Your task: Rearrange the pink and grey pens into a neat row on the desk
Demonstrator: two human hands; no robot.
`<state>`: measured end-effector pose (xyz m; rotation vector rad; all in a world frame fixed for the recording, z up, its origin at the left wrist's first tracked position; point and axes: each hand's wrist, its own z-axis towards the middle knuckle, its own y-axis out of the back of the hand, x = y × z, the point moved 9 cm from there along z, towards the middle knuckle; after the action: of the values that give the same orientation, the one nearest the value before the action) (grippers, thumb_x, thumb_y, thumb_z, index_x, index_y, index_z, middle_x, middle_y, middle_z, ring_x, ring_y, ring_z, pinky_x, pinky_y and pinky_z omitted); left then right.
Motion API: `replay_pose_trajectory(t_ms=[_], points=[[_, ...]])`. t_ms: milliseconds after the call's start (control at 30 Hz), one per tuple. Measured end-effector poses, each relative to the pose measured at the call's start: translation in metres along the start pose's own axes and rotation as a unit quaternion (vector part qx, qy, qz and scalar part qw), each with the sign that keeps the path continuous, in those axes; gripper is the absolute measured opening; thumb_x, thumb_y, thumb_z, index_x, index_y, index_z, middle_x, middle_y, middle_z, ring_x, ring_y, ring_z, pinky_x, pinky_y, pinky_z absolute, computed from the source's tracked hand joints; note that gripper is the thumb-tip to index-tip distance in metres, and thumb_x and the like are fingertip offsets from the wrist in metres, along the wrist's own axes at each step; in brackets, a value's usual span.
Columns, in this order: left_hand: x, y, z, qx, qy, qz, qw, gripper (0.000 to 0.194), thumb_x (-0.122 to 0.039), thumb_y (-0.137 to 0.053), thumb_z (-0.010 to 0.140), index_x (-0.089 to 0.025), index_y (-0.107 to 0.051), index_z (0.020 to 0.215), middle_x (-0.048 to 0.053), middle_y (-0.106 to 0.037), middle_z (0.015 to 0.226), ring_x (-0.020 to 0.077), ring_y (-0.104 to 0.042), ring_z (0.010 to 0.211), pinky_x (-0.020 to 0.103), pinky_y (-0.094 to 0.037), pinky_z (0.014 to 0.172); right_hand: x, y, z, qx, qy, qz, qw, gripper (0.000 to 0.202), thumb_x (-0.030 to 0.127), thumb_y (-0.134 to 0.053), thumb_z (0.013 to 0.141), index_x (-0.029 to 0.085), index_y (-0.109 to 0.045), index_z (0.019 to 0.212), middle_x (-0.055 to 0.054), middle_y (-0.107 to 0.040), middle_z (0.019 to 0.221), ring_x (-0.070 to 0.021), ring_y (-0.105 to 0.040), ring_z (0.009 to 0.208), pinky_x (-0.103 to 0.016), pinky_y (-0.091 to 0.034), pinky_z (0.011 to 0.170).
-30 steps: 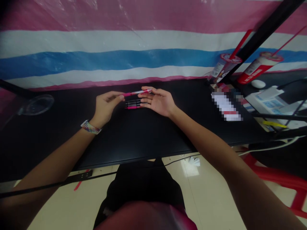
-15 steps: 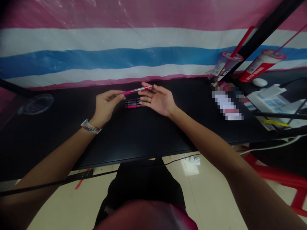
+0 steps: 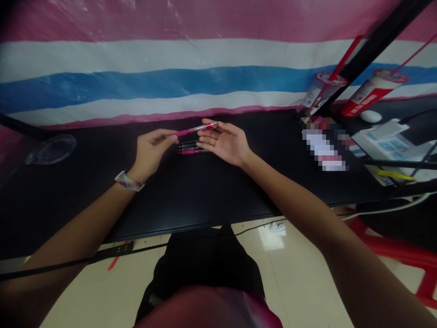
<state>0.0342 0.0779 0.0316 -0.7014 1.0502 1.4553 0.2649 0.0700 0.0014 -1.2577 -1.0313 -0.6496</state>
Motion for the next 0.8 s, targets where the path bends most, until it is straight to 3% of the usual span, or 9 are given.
replay_pose_trajectory(t_ms=[300, 667, 800], points=[[0.0036, 0.0005, 0.0005, -0.003, 0.002, -0.003, 1.0, 0.031, -0.053, -0.091, 0.093, -0.024, -0.089, 0.104, 0.005, -0.085, 0.091, 0.0209, -0.079, 0.087, 0.036, -0.064, 0.088, 0.0072, -0.0025, 0.0, 0.008, 0.024, -0.017, 1.0, 0.052, 0.069, -0.078, 0.085, 0.028, -0.081, 0.117, -0.011, -0.087, 0.107, -0.0358, -0.081, 0.117, -0.059, -0.066, 0.108], [0.0052, 0.0017, 0.0017, -0.008, 0.008, -0.003, 1.0, 0.031, -0.053, -0.09, 0.092, -0.024, -0.088, 0.102, 0.005, -0.085, 0.091, 0.021, -0.078, 0.087, 0.036, -0.063, 0.088, 0.0064, -0.0057, -0.0016, 0.012, 0.025, -0.024, 0.999, 0.047, 0.062, -0.082, 0.084, 0.028, -0.078, 0.116, -0.011, -0.086, 0.108, -0.0348, -0.08, 0.121, -0.06, -0.065, 0.112], [0.0066, 0.0028, 0.0034, -0.007, 0.0, 0.01, 1.0, 0.028, -0.051, -0.087, 0.095, -0.024, -0.087, 0.098, 0.004, -0.083, 0.085, 0.0196, -0.075, 0.081, 0.036, -0.062, 0.086, 0.0095, -0.0045, 0.0007, 0.007, 0.031, -0.03, 0.999, 0.058, 0.071, -0.083, 0.085, 0.027, -0.078, 0.121, -0.012, -0.087, 0.112, -0.0369, -0.08, 0.12, -0.06, -0.068, 0.108]])
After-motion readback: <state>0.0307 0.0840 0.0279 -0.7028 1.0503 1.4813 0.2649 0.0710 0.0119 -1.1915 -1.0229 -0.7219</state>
